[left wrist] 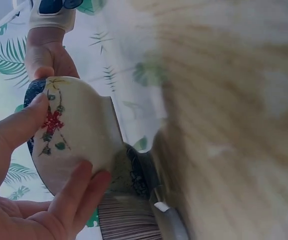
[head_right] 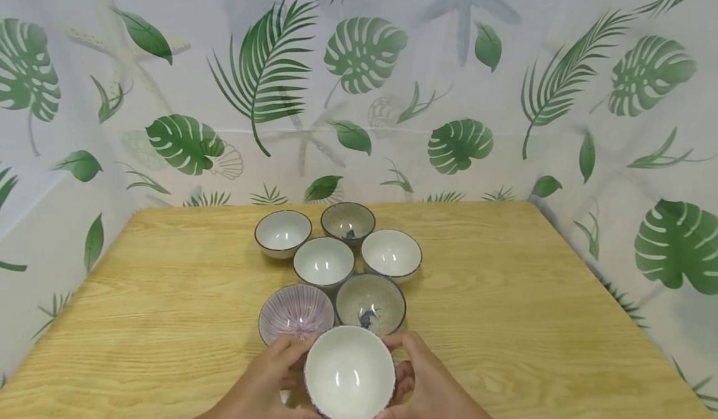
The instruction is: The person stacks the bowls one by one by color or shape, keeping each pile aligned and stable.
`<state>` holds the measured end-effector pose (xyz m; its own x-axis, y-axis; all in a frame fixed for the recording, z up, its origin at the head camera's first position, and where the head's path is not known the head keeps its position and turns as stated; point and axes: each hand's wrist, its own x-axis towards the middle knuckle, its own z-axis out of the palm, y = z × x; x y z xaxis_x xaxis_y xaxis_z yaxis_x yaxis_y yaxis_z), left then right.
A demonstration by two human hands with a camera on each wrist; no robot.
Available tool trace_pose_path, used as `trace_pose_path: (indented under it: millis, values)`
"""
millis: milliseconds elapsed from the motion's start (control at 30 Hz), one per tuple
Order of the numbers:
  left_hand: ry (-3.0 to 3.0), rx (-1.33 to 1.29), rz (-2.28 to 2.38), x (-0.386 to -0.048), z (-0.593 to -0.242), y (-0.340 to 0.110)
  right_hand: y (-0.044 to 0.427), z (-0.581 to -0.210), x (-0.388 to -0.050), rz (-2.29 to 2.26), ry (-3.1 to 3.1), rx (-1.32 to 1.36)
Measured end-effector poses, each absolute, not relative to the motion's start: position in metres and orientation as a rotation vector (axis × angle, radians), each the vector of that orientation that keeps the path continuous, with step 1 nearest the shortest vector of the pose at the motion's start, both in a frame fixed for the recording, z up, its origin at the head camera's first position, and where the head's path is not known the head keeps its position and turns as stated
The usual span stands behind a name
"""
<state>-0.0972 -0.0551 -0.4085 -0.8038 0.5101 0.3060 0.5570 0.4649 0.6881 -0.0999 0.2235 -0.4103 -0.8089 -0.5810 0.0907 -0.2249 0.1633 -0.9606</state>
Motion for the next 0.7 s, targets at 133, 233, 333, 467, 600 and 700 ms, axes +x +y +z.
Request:
trace_pose_path:
  millis: [133, 233, 333, 467, 600, 700]
  values:
    - [-2.629, -0.938, -1.3, -0.096, -0.414, -0.053, 0.225, -0.413, -0.098, -1.678, 2.163, -0.757]
    - [-2.643, -0.913, -1.385, -0.096, -0.416, -0.053, 0.225, -0.414, -0.098, -1.667, 2.173, -0.737]
    - [-2.644, -0.892, -1.508, -0.095, -0.416, -0.053, 0.225, -0.415, -0.098, -1.667, 2.172, -0.737]
    - [-2.673, -0.86, -1.595, -0.095, -0.416, -0.054, 0.223, -0.418, -0.097, -1.68, 2.152, -0.744]
    - [-2.689, -0.848, -1.609, -0.094, -0.417, -0.055, 0.222, -0.422, -0.096, -1.685, 2.147, -0.737]
    - [-2.693, -0.841, -1.595, -0.093, -0.418, -0.055, 0.222, -0.423, -0.095, -1.681, 2.148, -0.715]
